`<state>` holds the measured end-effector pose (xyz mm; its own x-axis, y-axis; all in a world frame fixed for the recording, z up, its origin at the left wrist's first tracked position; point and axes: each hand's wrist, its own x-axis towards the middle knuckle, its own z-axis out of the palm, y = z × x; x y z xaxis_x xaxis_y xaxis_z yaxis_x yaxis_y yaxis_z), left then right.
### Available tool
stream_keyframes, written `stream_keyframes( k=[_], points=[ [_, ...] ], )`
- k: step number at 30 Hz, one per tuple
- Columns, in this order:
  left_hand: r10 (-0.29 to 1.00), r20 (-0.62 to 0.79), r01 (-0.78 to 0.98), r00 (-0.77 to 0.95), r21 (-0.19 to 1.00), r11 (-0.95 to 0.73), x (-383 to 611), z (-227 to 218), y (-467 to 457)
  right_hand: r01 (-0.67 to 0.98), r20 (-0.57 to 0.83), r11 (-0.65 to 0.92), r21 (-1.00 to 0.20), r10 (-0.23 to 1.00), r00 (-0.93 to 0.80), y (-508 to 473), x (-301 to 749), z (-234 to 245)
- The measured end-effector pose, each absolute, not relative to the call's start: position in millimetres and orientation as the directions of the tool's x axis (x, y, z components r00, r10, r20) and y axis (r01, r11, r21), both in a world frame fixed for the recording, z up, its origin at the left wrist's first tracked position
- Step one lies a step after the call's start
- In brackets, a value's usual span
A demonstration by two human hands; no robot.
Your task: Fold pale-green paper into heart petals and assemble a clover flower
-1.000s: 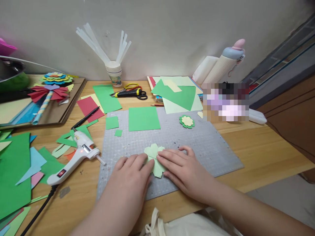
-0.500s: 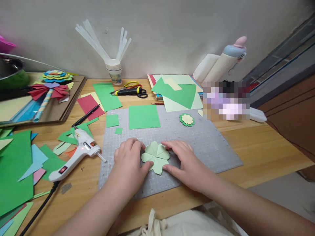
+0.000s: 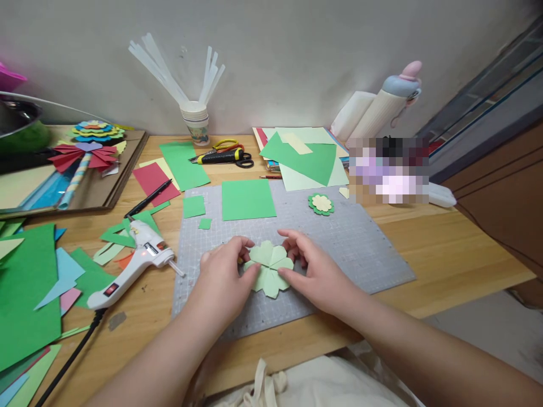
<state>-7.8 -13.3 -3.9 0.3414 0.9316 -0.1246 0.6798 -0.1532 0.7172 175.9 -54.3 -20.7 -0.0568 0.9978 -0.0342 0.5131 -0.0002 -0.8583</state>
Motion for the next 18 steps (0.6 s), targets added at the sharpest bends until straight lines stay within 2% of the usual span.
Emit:
stream_keyframes(
  k=[3, 8, 13, 15, 18],
  points=[
    [0.929, -0.126, 0.665, 0.347, 0.732, -0.149, -7, -5, -13, 0.482, -0.009, 0.026, -0.876, 0.997, -0.071, -53, 174, -19],
    [0.917, -0.172, 0.577, 0.360, 0.813, -0.074, -9, -2, -14, 0.293, -0.010, 0.010, -0.956, 0.998, -0.066, -55, 173, -21],
    [0.857, -0.276, 0.284, 0.435, 0.945, 0.160, -10, 4, -15, 0.031, -0.069, -0.068, -0.997, 0.997, -0.045, -52, 175, -13],
    [0.798, -0.333, 0.199, 0.502, 0.943, 0.268, -11, 7, -14, -0.060, -0.094, -0.098, -0.993, 0.994, -0.059, -49, 175, -8],
    [0.752, -0.380, 0.156, 0.538, 0.922, 0.354, -13, 11, -14, -0.084, -0.097, -0.102, -0.991, 0.993, -0.062, -45, 174, -4]
  ],
)
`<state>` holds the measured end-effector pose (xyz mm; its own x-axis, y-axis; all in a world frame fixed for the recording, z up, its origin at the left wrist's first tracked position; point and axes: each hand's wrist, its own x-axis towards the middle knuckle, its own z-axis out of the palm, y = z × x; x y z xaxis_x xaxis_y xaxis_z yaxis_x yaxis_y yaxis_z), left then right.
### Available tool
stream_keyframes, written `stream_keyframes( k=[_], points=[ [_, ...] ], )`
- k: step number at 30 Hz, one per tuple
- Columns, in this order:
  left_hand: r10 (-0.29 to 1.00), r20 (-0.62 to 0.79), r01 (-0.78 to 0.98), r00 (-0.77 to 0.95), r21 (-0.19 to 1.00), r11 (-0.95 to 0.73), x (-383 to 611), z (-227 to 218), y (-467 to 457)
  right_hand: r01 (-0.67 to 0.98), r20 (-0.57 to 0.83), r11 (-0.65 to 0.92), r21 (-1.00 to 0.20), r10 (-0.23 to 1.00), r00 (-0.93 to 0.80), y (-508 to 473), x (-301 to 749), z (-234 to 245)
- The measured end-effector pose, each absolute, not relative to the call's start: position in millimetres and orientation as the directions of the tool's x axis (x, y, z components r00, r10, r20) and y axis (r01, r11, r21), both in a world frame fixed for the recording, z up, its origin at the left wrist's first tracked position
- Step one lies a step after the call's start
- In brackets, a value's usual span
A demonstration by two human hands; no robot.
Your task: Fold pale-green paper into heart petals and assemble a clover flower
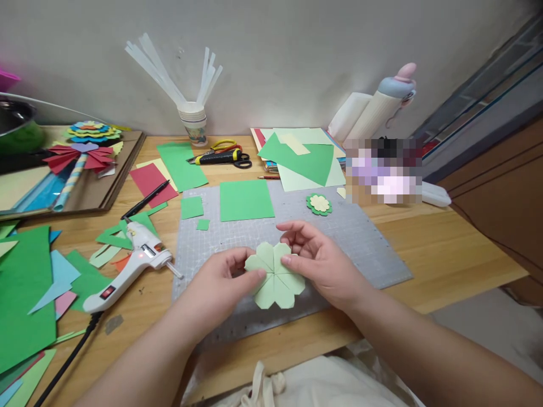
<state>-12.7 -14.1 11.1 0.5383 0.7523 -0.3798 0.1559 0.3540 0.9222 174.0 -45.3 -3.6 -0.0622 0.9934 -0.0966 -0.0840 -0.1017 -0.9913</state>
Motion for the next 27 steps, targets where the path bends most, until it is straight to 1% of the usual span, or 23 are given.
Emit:
stream_keyframes(
  k=[3, 6, 9, 13, 16, 19, 23, 27],
  points=[
    [0.796, -0.358, 0.053, 0.488, 0.922, 0.383, -14, 14, -13, -0.063, -0.063, -0.063, -0.996, 0.998, 0.006, -43, 171, -2],
    [0.869, -0.321, -0.049, 0.376, 0.930, 0.364, -15, 16, -11, -0.047, -0.113, -0.112, -0.993, 0.994, 0.011, -42, 169, 1],
    [0.910, -0.295, -0.088, 0.293, 0.939, 0.332, -15, 17, -10, 0.011, -0.168, -0.168, -0.986, 0.986, -0.011, -40, 167, 7],
    [0.934, -0.253, -0.101, 0.252, 0.953, 0.286, -14, 18, -11, 0.049, -0.139, -0.138, -0.989, 0.990, -0.004, -36, 167, 19],
    [0.940, -0.237, -0.098, 0.247, 0.958, 0.268, -15, 18, -11, 0.078, -0.123, -0.118, -0.990, 0.991, -0.059, -36, 168, 23],
    [0.913, -0.277, -0.063, 0.301, 0.949, 0.309, -16, 19, -12, 0.070, -0.140, -0.133, -0.989, 0.984, -0.112, -36, 168, 23],
    [0.898, -0.309, -0.033, 0.314, 0.941, 0.336, -16, 20, -14, 0.009, -0.153, -0.153, -0.988, 0.985, -0.085, -36, 167, 22],
    [0.892, -0.322, -0.031, 0.317, 0.936, 0.349, -15, 20, -14, -0.006, -0.195, -0.197, -0.980, 0.973, -0.123, -37, 166, 21]
  ],
)
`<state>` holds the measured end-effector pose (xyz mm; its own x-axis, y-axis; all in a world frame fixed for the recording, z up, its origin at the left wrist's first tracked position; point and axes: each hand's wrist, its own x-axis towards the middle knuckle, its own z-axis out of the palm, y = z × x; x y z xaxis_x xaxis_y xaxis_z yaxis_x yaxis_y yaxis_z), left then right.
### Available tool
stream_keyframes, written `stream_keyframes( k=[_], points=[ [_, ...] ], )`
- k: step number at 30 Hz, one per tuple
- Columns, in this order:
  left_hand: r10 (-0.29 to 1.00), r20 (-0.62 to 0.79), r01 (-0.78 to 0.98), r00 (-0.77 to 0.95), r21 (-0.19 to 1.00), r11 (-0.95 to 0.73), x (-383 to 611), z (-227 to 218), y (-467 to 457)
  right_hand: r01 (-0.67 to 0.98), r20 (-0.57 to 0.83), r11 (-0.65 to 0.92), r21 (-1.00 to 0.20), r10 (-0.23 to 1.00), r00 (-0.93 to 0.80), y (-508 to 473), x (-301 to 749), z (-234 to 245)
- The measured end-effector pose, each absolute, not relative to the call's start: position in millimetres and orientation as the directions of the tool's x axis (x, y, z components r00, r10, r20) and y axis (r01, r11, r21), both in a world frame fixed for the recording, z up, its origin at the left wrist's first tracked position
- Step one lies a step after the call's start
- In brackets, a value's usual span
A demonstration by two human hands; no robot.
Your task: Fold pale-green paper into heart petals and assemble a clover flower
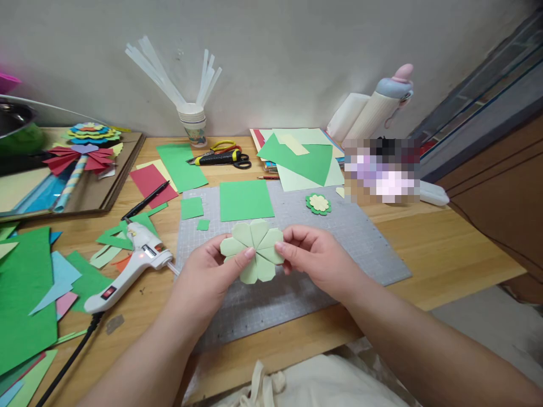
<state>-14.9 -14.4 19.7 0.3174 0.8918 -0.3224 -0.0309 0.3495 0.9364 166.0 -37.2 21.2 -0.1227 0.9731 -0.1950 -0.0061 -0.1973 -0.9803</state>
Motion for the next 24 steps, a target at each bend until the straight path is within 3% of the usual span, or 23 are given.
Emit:
stream_keyframes(
  k=[7, 24],
  points=[
    [0.854, -0.358, -0.042, 0.378, 0.915, 0.402, -16.7, 19.4, -12.4, -0.054, -0.235, -0.243, -0.968, 0.964, -0.128, -37.8, 166.6, 17.0],
    [0.848, -0.387, -0.052, 0.363, 0.900, 0.433, -15.9, 18.4, -14.6, 0.127, -0.268, -0.250, -0.960, 0.950, -0.161, -39.4, 174.2, 24.4]
  ],
)
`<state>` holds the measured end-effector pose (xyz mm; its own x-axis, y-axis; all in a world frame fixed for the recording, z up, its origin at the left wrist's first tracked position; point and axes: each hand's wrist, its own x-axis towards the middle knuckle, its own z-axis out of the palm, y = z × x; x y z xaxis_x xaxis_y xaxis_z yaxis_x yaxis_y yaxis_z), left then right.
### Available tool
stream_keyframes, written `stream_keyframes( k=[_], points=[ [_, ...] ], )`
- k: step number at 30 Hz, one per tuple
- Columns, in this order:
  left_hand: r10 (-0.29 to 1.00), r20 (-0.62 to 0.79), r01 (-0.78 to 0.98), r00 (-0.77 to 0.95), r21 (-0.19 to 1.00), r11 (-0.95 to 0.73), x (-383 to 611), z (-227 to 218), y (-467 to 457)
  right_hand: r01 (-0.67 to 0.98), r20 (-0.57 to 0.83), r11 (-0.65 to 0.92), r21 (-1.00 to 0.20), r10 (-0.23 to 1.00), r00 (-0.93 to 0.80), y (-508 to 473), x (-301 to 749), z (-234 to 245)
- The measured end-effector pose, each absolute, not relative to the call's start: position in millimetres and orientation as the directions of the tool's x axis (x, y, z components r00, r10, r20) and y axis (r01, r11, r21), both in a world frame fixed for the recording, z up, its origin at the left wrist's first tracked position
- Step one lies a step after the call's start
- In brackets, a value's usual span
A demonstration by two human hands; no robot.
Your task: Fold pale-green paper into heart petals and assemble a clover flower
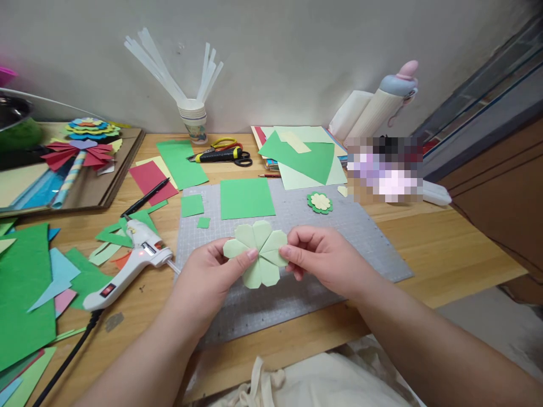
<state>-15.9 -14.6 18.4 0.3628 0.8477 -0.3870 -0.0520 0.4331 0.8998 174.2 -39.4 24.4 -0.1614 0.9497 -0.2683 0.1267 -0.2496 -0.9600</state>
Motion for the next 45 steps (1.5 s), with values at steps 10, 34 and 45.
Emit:
stream_keyframes(
  k=[10, 34, 45],
  points=[
    [0.850, -0.365, -0.068, 0.379, 0.905, 0.419, -16.2, 19.5, -13.4, -0.056, -0.292, -0.307, -0.950, 0.939, -0.180, -38.9, 170.1, 21.1],
    [0.874, -0.359, -0.047, 0.326, 0.918, 0.394, -17.0, 16.3, -14.1, 0.065, -0.300, -0.292, -0.954, 0.935, -0.188, -45.8, 169.8, 21.6],
    [0.878, -0.352, -0.058, 0.325, 0.919, 0.390, -16.1, 17.3, -14.5, 0.095, -0.253, -0.239, -0.966, 0.952, -0.171, -45.1, 166.3, 23.1]
  ],
)
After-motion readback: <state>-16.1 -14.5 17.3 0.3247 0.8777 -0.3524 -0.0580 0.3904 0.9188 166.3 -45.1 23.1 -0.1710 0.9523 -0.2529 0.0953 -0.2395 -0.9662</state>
